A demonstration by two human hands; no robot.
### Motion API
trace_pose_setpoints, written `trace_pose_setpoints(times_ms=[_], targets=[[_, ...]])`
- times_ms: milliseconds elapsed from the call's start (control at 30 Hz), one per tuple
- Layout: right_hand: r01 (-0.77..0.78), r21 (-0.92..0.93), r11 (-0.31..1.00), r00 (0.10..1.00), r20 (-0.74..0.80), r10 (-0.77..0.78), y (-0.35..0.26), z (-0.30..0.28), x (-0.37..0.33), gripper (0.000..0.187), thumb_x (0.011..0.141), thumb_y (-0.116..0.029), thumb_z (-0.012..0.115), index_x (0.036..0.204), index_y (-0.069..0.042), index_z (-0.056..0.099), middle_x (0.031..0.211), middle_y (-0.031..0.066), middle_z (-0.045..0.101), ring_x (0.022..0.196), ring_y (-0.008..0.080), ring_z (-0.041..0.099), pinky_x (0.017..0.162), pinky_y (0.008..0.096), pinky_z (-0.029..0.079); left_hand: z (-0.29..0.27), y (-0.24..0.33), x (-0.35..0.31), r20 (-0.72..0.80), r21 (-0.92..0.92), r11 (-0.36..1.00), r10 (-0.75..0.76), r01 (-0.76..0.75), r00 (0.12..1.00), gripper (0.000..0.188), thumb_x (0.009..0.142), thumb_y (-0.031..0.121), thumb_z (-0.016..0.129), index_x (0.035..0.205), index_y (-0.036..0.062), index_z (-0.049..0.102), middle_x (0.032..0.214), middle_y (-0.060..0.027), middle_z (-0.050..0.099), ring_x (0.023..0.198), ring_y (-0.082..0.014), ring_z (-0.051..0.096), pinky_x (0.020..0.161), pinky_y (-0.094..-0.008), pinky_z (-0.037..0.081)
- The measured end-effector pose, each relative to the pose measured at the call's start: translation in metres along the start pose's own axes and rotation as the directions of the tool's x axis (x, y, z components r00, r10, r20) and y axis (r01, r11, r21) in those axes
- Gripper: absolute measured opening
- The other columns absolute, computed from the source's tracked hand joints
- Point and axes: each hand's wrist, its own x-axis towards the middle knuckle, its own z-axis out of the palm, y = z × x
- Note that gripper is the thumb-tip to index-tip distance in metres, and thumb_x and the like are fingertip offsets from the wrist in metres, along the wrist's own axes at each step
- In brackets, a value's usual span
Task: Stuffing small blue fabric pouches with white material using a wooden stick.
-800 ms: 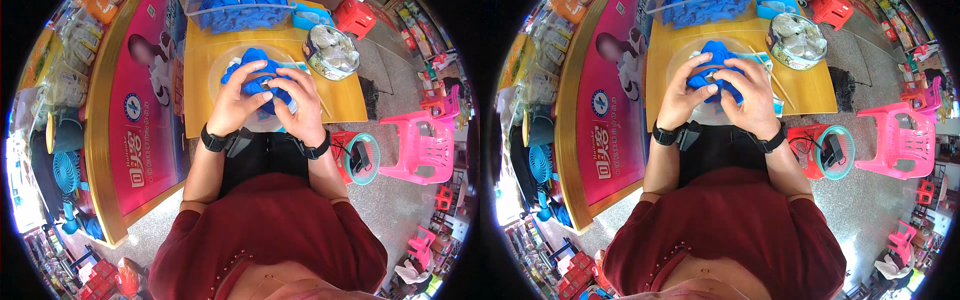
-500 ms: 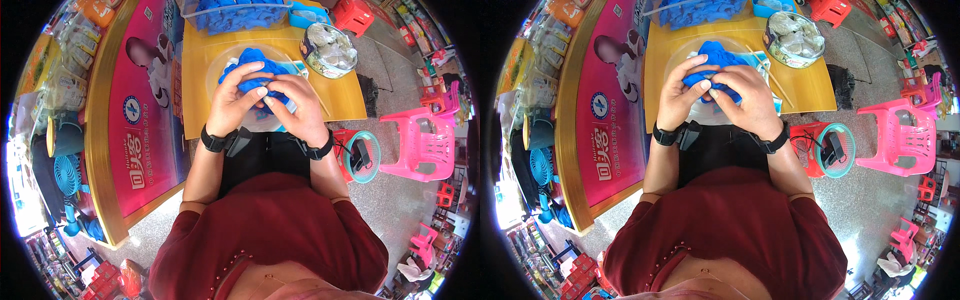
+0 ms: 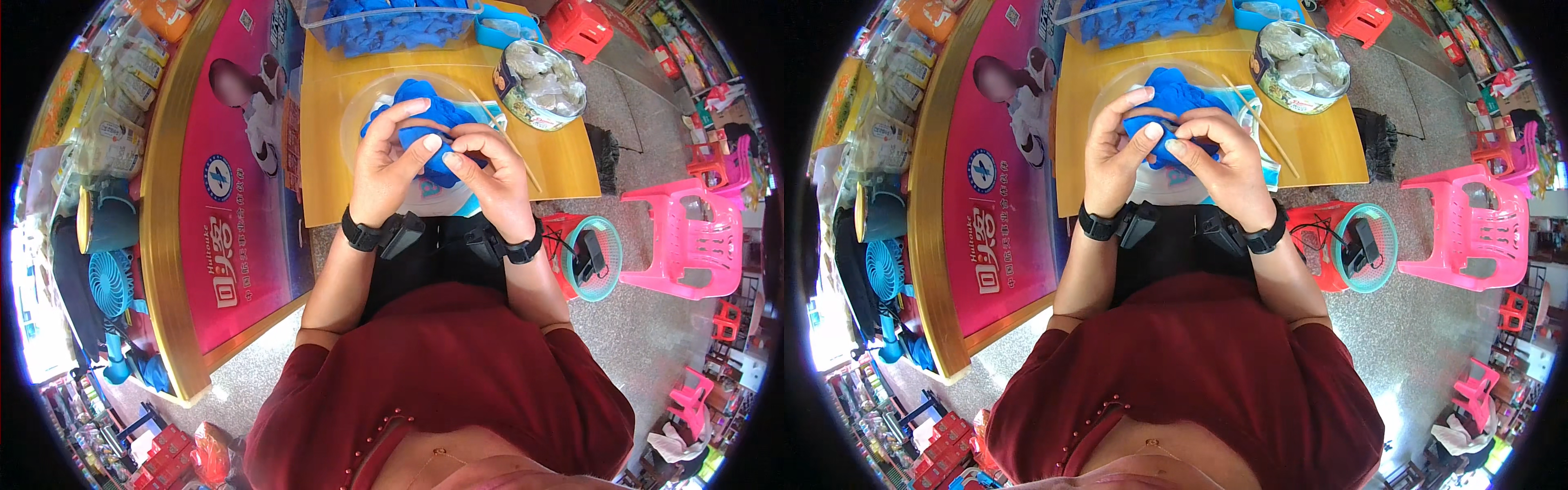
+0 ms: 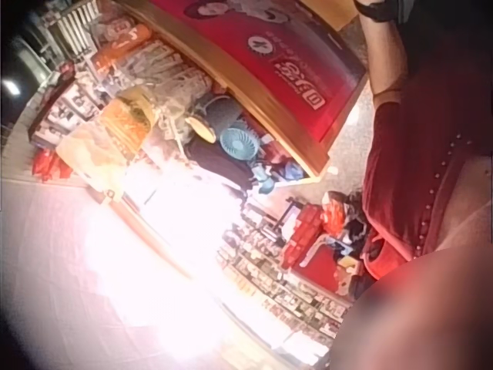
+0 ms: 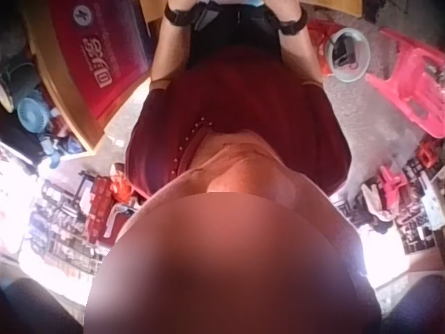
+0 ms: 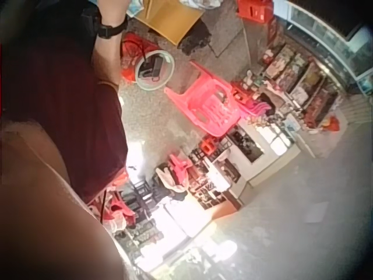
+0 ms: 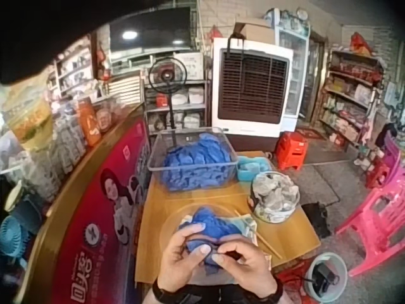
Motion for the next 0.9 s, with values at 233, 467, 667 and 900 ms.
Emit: trace_pose_setpoints(times_ms=[233,467,667,900], targets=[[-0.069,-0.081,0.994,0.998,0.006,0.069,-0.007,0.005,-0.002,0.014,0.083,-0.006,0.071,0.093,-0.002,0.063,0.096,0.0059,0.061,0.084,0.0132,0.059,0.073,0.0262,0.049,0.000,-0.010,0.002,-0.021,-0.024,0.993,0.114,-0.114,0.993,0.037,0.088,-0.003,0.062,0.123,0.0037,0.052,0.098,-0.0081,0.063,0.093,-0.0149,0.061,0.081,-0.0269,0.049],[0.032,-0.162,0.986,0.993,0.119,-0.013,-0.001,0.001,0.001,0.014,0.083,-0.011,0.072,0.084,-0.002,0.062,0.081,0.0049,0.061,0.069,0.0119,0.056,0.059,0.0244,0.045,0.005,-0.014,0.002,-0.103,0.047,0.976,0.216,-0.213,0.971,0.035,0.090,0.000,0.060,0.123,0.0020,0.052,0.095,-0.0099,0.065,0.088,-0.0146,0.062,0.079,-0.0259,0.049],[-0.228,-0.083,0.970,0.973,0.027,0.231,0.006,-0.001,-0.007,0.015,0.086,-0.012,0.070,0.081,-0.002,0.060,0.076,0.0017,0.059,0.067,0.0059,0.053,0.058,0.0221,0.043,0.003,-0.004,0.005,-0.132,-0.050,0.985,-0.173,0.168,0.976,0.032,0.090,0.006,0.063,0.121,0.0068,0.054,0.086,-0.0018,0.062,0.075,-0.0086,0.059,0.061,-0.0209,0.045],[-0.313,0.257,0.914,0.938,-0.066,0.340,0.002,0.010,0.001,0.015,0.089,-0.017,0.068,0.090,-0.003,0.062,0.073,-0.0010,0.060,0.065,0.0034,0.053,0.056,0.0196,0.044,-0.011,-0.018,0.006,-0.100,0.058,0.998,-0.024,0.029,0.995,0.036,0.089,0.008,0.065,0.123,0.0093,0.054,0.085,-0.0038,0.066,0.073,-0.0068,0.059,0.060,-0.0206,0.046]])
